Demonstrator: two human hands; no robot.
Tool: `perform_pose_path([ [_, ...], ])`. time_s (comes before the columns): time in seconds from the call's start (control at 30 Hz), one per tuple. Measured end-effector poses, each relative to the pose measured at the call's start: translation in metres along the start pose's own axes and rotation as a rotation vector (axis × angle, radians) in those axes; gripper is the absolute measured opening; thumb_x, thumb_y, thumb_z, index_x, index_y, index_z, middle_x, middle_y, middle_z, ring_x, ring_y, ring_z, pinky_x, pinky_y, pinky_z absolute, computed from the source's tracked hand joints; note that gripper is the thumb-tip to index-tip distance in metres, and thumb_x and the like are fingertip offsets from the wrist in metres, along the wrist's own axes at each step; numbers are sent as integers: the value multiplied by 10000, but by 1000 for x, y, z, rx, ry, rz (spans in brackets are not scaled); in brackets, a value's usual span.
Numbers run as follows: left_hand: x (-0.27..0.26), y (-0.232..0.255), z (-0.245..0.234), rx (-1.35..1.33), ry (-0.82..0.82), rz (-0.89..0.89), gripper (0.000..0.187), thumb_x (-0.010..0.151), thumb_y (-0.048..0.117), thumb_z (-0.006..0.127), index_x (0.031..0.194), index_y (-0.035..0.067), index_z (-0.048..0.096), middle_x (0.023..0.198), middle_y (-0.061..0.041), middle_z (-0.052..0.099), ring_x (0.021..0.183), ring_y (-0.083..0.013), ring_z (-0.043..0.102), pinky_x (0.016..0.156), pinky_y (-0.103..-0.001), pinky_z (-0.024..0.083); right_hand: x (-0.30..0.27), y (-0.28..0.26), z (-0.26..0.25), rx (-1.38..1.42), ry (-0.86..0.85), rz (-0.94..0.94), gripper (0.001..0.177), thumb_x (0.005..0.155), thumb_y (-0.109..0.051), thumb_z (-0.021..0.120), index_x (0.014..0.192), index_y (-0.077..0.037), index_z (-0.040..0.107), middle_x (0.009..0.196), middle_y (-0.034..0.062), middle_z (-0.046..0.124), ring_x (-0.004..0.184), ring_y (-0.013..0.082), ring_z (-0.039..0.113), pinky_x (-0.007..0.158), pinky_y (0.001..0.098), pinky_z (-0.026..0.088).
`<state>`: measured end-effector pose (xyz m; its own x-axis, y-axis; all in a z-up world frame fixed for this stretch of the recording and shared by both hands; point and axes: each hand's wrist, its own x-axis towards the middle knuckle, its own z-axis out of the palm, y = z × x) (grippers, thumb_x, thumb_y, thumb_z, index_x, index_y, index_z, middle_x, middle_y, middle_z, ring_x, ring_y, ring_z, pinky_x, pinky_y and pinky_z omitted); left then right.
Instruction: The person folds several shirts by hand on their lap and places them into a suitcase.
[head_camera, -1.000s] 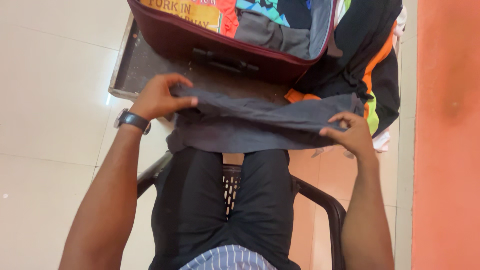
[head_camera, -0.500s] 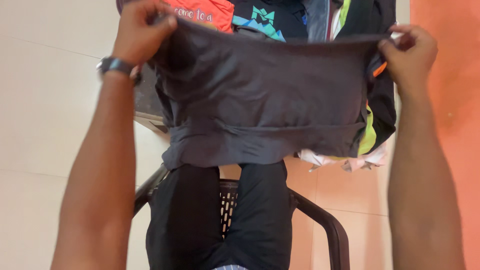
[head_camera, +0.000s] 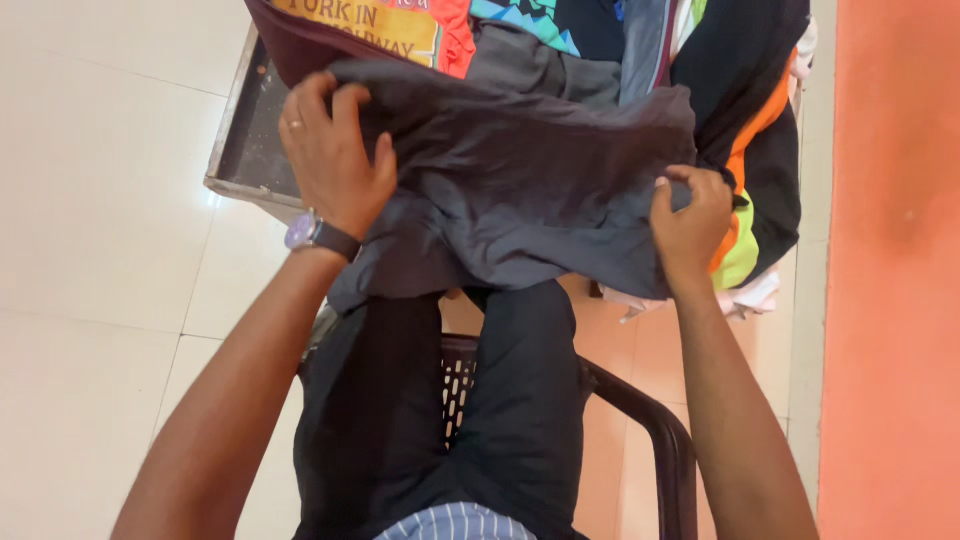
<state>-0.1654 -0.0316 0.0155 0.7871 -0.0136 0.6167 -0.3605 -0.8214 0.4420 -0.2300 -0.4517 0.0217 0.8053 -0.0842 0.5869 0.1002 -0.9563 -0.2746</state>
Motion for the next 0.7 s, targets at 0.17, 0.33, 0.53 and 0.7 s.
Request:
perform_pose_path([
  [0.17,-41,-10,6,-67,-565,-200,229,926,229,735,1135,140,706,1154,-96,715,1128,-341,652,963,-445,515,-34,-7,-4,142,-353,353,124,929,-185,704,1002,-107,768,938,60,727,861,240,720,818,369,555],
  [0.33,-70,-40,38,81,-809,-23,389,790,245,780,1162,158,703,1116,-151,697,1050,-378,646,849,-523,498,-64,-6,-1,69,-310,-111,318,826,-143,793,1128,-53,754,1135,125,721,1095,340,640,971,437,507],
  [0.53,-73,-48,55,106,-739,118,302,775,194,763,1073,152,731,1040,-144,713,1022,-365,666,838,-510,512,-64,-10,6,-132,-379,-118,334,717,-150,826,1045,-110,776,1232,148,662,1216,360,562,988,482,437],
  [0.7,-60,-40,45,41,-737,73,76,848,150,705,919,123,711,982,-125,729,990,-358,678,838,-506,517,-60,-14,15,-108,-316,-62,92,858,-116,757,935,-125,708,1121,84,694,1188,325,594,999,477,428],
])
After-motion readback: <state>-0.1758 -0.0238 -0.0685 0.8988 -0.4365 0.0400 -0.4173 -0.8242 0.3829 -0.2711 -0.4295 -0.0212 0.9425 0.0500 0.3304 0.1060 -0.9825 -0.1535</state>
